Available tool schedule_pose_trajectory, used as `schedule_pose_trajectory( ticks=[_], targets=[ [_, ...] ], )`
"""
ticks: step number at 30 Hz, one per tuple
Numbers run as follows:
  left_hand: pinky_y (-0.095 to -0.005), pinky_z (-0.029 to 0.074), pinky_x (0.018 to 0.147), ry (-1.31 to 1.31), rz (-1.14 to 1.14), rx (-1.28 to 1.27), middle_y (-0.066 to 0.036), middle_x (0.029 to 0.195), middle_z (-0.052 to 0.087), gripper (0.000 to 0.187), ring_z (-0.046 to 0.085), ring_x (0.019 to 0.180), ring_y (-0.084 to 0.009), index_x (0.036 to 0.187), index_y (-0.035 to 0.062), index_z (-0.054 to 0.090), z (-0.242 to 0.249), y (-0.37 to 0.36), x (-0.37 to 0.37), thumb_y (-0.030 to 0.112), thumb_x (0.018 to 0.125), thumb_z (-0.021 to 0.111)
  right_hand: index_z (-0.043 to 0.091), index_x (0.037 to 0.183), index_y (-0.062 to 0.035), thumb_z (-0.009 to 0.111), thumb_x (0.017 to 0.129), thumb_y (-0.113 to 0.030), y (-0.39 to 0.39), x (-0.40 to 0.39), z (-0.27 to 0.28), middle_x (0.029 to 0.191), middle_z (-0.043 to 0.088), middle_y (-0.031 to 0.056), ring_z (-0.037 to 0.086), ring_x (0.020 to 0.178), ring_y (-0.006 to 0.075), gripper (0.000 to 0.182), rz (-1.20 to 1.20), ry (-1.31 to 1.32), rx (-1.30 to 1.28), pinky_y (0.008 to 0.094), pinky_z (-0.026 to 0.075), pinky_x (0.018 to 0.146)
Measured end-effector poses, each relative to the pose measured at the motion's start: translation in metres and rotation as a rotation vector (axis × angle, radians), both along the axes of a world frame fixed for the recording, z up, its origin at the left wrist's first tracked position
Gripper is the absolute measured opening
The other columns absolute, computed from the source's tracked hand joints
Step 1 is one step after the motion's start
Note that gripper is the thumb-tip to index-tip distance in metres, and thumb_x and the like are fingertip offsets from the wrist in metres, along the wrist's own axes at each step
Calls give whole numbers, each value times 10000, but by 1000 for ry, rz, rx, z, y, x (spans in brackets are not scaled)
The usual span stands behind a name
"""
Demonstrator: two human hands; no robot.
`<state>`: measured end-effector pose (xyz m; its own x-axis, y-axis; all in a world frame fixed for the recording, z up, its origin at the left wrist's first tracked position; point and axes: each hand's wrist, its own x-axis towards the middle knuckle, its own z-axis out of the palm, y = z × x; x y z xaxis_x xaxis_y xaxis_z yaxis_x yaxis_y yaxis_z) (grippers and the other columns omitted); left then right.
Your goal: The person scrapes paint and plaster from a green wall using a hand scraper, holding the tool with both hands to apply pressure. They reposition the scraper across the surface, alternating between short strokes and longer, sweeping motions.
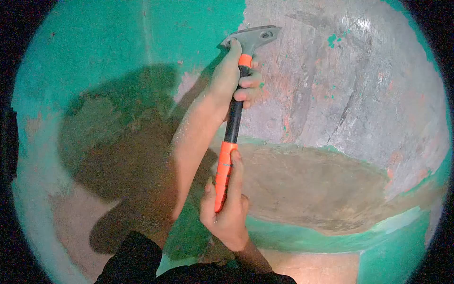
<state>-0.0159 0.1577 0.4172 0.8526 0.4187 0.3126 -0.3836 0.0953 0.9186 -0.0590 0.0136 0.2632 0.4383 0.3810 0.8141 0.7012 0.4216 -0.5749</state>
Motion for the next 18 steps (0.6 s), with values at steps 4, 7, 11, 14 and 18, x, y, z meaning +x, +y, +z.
schedule_pose_trajectory(
  ticks=[4,7,11,14,18],
  targets=[
    [-299,359,422,7,4,-22,64,540,348,619,330,394,-82,869,157,412,-1,-2,-1,730,906,180,222,1439,88,487,876,-2,-8,-2,0,1313,457,253,574,1034,261,629,16,26,-60,314,475,839],
    [-297,362,413,-24,-19,-53,63,539,351,613,327,390,-83,881,154,412,2,0,2,722,910,183,227,1438,99,462,893,-6,-12,-6,9,1422,386,267,538,1057,211,603,18,11,-68,291,454,871],
    [-294,360,407,5,-31,-52,60,540,355,603,319,385,-86,888,151,414,-4,-2,0,709,918,188,284,1417,81,545,840,-10,-6,-1,-5,1104,631,245,693,735,295,640,-1,18,-5,325,546,646],
    [-301,359,422,-25,36,-32,62,541,356,596,318,390,-90,867,150,417,11,-4,0,699,925,192,301,1413,80,542,845,-18,-7,-1,14,1085,637,252,698,750,293,625,-38,-51,-3,326,547,653],
    [-308,350,436,-23,2,-40,67,539,352,586,322,398,-91,838,155,423,10,-4,1,687,932,197,263,1434,95,463,890,-7,-14,-3,16,1405,429,241,548,805,146,588,51,48,-48,263,484,733]
  ],
)
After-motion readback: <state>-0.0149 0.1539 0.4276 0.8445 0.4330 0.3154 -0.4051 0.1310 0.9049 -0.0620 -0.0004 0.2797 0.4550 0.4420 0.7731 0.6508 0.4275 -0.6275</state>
